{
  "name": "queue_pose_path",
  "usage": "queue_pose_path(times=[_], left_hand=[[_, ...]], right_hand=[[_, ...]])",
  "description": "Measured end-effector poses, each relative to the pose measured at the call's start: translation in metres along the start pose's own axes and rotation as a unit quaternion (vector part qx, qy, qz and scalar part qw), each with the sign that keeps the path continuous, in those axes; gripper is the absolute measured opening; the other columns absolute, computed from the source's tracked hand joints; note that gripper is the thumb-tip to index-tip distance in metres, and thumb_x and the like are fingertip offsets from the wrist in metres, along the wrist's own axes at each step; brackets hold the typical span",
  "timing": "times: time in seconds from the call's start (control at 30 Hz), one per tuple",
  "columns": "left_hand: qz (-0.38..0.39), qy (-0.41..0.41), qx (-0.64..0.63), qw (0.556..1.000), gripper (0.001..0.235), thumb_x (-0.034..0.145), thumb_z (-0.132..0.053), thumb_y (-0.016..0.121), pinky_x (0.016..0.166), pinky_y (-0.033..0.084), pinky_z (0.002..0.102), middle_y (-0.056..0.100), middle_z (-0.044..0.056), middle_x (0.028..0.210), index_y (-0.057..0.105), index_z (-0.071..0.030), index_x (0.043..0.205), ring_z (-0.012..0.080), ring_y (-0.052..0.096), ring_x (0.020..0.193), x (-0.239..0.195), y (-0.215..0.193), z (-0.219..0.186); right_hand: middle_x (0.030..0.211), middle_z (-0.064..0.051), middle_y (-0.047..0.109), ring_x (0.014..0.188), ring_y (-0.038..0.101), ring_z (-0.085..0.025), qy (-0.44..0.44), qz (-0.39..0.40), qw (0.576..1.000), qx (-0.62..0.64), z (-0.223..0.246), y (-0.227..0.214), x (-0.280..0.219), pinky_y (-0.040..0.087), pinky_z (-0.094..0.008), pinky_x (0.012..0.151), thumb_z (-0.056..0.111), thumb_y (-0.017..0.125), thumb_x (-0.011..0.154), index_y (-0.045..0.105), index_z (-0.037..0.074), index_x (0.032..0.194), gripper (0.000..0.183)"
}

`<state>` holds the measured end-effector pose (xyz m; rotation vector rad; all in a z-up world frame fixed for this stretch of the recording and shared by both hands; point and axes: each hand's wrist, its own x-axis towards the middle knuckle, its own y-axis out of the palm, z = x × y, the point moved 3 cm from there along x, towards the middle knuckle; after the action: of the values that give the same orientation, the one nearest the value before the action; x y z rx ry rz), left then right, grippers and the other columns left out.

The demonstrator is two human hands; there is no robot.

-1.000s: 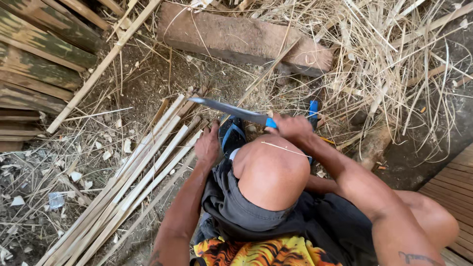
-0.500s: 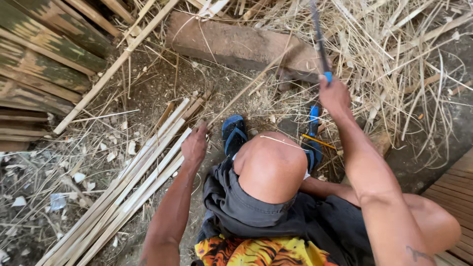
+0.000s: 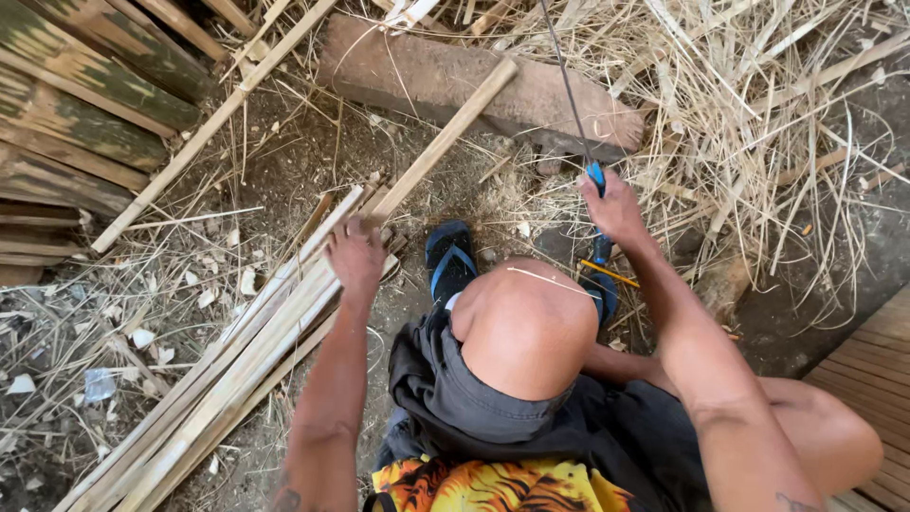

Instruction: The person sits on the ground and uses a machete to shave thin strips of bamboo. They repeatedly draw the blade along the bamboo to remove the outer layer, creating fine shavings that fall to the ground.

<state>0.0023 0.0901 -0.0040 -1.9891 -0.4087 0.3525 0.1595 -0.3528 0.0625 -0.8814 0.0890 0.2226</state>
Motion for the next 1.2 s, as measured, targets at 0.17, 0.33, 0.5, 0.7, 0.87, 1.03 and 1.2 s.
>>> queue_pose_path(times=[0.17, 0.33, 0.5, 0.7, 0.87, 1.03, 1.2], left_hand=[[0.111, -0.085, -0.269, 0.953, 0.034, 0.105, -0.039, 0.058, 0.079, 0.056, 0.038, 0.071, 0.012, 0.095, 0.070, -0.008, 0.113, 0.0253, 0.071, 0.087, -0.039, 0.100, -0.005], [-0.035, -0.421, -0.850, 0.313, 0.043, 0.104, -0.047, 0.057, 0.069, 0.061, 0.032, 0.069, 0.012, 0.101, 0.061, -0.005, 0.110, 0.0233, 0.068, 0.083, 0.014, 0.145, 0.001], [-0.018, -0.295, -0.900, 0.320, 0.036, 0.104, -0.018, 0.064, 0.081, 0.065, 0.031, 0.070, 0.008, 0.114, 0.051, -0.009, 0.136, 0.0221, 0.072, 0.103, 0.020, 0.099, -0.010], [0.004, -0.113, -0.852, 0.511, 0.051, 0.104, -0.013, 0.061, 0.090, 0.060, 0.033, 0.069, 0.005, 0.125, 0.044, -0.013, 0.152, 0.0195, 0.071, 0.108, -0.008, 0.004, -0.082], [-0.023, -0.012, -0.789, 0.614, 0.046, 0.108, -0.010, 0.058, 0.094, 0.054, 0.030, 0.064, 0.008, 0.130, 0.045, -0.013, 0.152, 0.0171, 0.064, 0.118, -0.014, -0.054, -0.131], [-0.131, 0.136, -0.723, 0.665, 0.037, 0.109, -0.003, 0.054, 0.117, 0.041, 0.030, 0.047, 0.008, 0.156, 0.043, -0.011, 0.143, 0.0154, 0.046, 0.141, -0.012, -0.098, -0.183], [-0.170, 0.137, -0.751, 0.623, 0.028, 0.108, 0.001, 0.050, 0.113, 0.045, 0.039, 0.060, 0.016, 0.139, 0.038, -0.011, 0.130, 0.0231, 0.057, 0.133, 0.001, -0.103, -0.218]], right_hand=[[0.080, -0.023, 0.066, 0.078, 0.067, -0.046, -0.038, 0.023, 0.983, -0.178, 0.078, -0.025, 0.020, 0.052, -0.057, 0.074, 0.034, 0.065, 0.099, 0.057, 0.003, 0.108, 0.034], [0.091, -0.026, 0.069, 0.085, 0.068, -0.047, -0.043, 0.086, 0.960, -0.263, 0.130, -0.031, 0.043, 0.051, -0.059, 0.078, 0.035, 0.064, 0.100, 0.054, 0.002, 0.116, 0.038], [0.096, -0.029, 0.069, 0.092, 0.068, -0.049, -0.030, 0.072, 0.962, -0.262, 0.136, -0.031, 0.064, 0.049, -0.061, 0.083, 0.027, 0.063, 0.101, 0.048, -0.004, 0.124, 0.041], [0.109, -0.037, 0.066, 0.104, 0.065, -0.054, 0.013, 0.045, 0.967, -0.252, 0.149, -0.057, 0.067, 0.050, -0.059, 0.093, 0.016, 0.061, 0.096, 0.047, -0.008, 0.134, 0.047], [0.113, -0.037, 0.067, 0.107, 0.066, -0.053, 0.017, 0.038, 0.968, -0.249, 0.161, -0.093, 0.064, 0.051, -0.058, 0.094, 0.014, 0.059, 0.096, 0.049, -0.010, 0.135, 0.047], [0.114, -0.035, 0.067, 0.106, 0.067, -0.050, 0.057, 0.045, 0.971, -0.228, 0.161, -0.108, 0.053, 0.052, -0.056, 0.094, 0.011, 0.057, 0.095, 0.051, -0.009, 0.130, 0.041], [0.114, -0.035, 0.066, 0.108, 0.066, -0.048, 0.061, 0.037, 0.979, -0.193, 0.142, -0.097, 0.033, 0.051, -0.054, 0.094, 0.016, 0.063, 0.097, 0.056, -0.008, 0.124, 0.037]])
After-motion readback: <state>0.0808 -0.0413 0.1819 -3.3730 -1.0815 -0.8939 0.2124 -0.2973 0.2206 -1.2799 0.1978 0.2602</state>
